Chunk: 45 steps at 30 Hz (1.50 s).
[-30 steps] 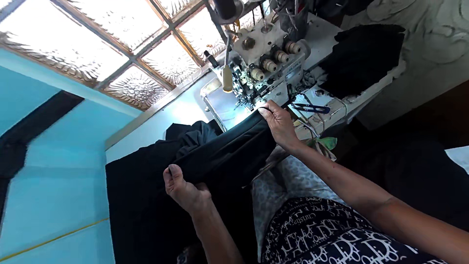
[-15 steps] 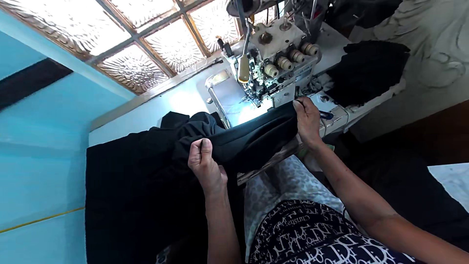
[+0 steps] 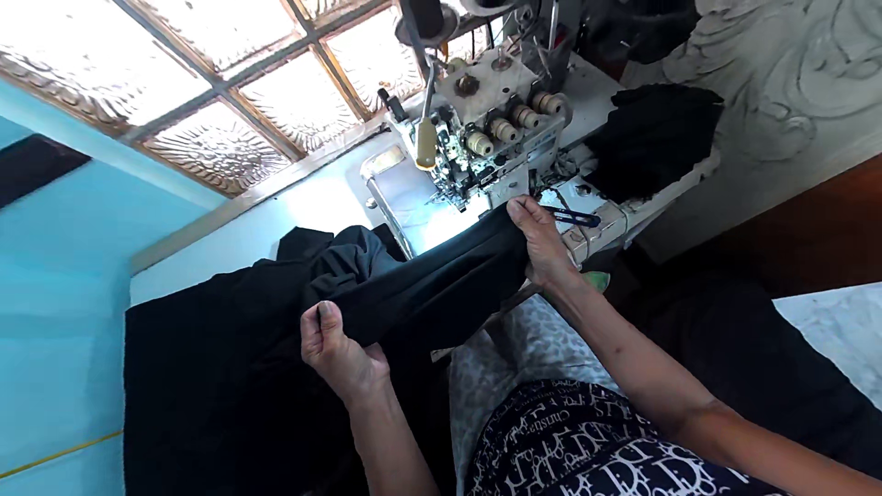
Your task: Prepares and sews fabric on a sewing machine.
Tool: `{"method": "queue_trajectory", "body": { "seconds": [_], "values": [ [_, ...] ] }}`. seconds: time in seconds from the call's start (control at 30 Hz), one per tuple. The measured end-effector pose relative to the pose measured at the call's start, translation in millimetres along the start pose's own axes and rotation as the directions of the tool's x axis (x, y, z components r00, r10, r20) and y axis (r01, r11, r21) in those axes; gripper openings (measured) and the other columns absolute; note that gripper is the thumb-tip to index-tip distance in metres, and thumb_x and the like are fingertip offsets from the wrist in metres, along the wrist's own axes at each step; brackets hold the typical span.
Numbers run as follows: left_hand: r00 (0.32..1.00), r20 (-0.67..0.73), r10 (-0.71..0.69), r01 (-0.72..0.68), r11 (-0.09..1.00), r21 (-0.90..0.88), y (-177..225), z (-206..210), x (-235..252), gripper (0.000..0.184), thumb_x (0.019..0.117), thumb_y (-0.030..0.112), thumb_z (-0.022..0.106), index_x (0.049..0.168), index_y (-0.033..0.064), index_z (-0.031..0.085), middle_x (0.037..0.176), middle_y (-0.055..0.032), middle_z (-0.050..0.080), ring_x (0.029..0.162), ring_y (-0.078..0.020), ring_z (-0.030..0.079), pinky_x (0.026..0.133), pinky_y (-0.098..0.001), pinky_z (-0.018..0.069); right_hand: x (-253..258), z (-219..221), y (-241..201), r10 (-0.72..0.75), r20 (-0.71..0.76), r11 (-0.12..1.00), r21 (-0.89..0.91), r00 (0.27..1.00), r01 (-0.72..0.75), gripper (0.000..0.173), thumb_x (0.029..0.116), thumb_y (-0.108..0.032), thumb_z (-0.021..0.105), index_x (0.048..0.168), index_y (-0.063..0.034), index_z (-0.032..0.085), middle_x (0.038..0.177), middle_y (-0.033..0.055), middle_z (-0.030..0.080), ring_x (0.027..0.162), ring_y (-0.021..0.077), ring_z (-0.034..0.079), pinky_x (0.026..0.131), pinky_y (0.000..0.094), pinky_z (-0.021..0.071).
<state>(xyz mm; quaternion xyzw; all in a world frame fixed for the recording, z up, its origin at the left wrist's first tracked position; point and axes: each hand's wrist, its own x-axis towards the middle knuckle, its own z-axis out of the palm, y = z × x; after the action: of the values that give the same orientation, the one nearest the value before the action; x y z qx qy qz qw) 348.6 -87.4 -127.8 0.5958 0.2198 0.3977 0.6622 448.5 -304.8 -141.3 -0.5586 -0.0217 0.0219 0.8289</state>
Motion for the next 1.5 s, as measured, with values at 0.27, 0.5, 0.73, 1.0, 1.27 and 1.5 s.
{"method": "queue_trajectory", "body": {
  "seconds": [0.27,0.5,0.73,1.0,1.27,1.5],
  "values": [
    [1.0,-0.002,0.004,-0.004,0.998,0.065,1,1,-2,0.021,0.1073,0.006,0.04,0.098,0.0127,0.059,0.085,0.0112,0.064,0.083,0.0018,0.066,0.08,-0.0207,0.0577,8,-7,14,-0.181,0.02,0.954,-0.237,0.983,0.181,0.02,0.1065,-0.014,0.05,0.095,-0.0065,0.064,0.082,-0.005,0.057,0.077,-0.0013,0.054,0.075,0.0189,0.046],
    [0.998,0.055,0.039,-0.044,0.996,0.083,-2,6,-4,0.02,0.1062,0.006,0.043,0.097,0.0143,0.057,0.082,0.013,0.063,0.081,0.0028,0.065,0.078,-0.0201,0.0572,11,-12,20,-0.23,-0.091,0.933,-0.305,0.969,0.193,0.022,0.107,-0.017,0.05,0.099,-0.0038,0.066,0.087,-0.0016,0.06,0.081,0.001,0.056,0.079,0.0221,0.0475],
    [0.985,0.172,-0.002,-0.002,1.0,0.025,1,10,-9,0.022,0.1055,0.009,0.048,0.093,0.0168,0.064,0.08,0.0116,0.065,0.076,0.001,0.064,0.071,-0.0208,0.0571,19,-26,32,-0.14,-0.151,0.945,-0.315,0.979,0.087,0.022,0.107,-0.016,0.05,0.097,-0.0031,0.064,0.082,-0.0022,0.058,0.077,0.0016,0.056,0.076,0.0236,0.0479],
    [0.973,0.224,-0.062,0.075,0.996,-0.051,8,7,-15,0.029,0.1083,0.01,0.043,0.093,0.0171,0.067,0.083,0.0101,0.069,0.079,-0.0002,0.067,0.073,-0.0214,0.059,18,-27,30,-0.154,-0.127,0.954,-0.278,0.98,0.113,0.02,0.1072,-0.015,0.05,0.094,-0.006,0.061,0.078,-0.0047,0.056,0.073,-0.0007,0.055,0.072,0.0188,0.047],
    [0.947,0.322,-0.008,0.044,0.994,-0.104,13,8,-20,0.029,0.1058,0.01,0.049,0.089,0.0184,0.072,0.082,0.0104,0.071,0.076,0.0,0.068,0.072,-0.0209,0.0592,13,-32,19,-0.215,0.001,0.773,-0.611,0.977,0.17,0.02,0.1053,-0.017,0.054,0.111,-0.0008,0.066,0.096,0.0081,0.066,0.083,0.0115,0.061,0.078,0.0323,0.05],
    [0.9,0.423,0.108,-0.109,0.994,-0.022,16,17,-30,0.019,0.1015,0.01,0.059,0.093,0.0185,0.074,0.086,0.0148,0.071,0.08,0.0037,0.066,0.076,-0.0167,0.0563,-46,5,-19,-0.57,0.483,0.451,-0.491,0.664,0.745,0.018,0.0849,0.009,0.057,0.094,0.003,0.072,0.102,0.0171,0.071,0.099,0.0253,0.069,0.088,0.0359,0.0581]
  ]
}}
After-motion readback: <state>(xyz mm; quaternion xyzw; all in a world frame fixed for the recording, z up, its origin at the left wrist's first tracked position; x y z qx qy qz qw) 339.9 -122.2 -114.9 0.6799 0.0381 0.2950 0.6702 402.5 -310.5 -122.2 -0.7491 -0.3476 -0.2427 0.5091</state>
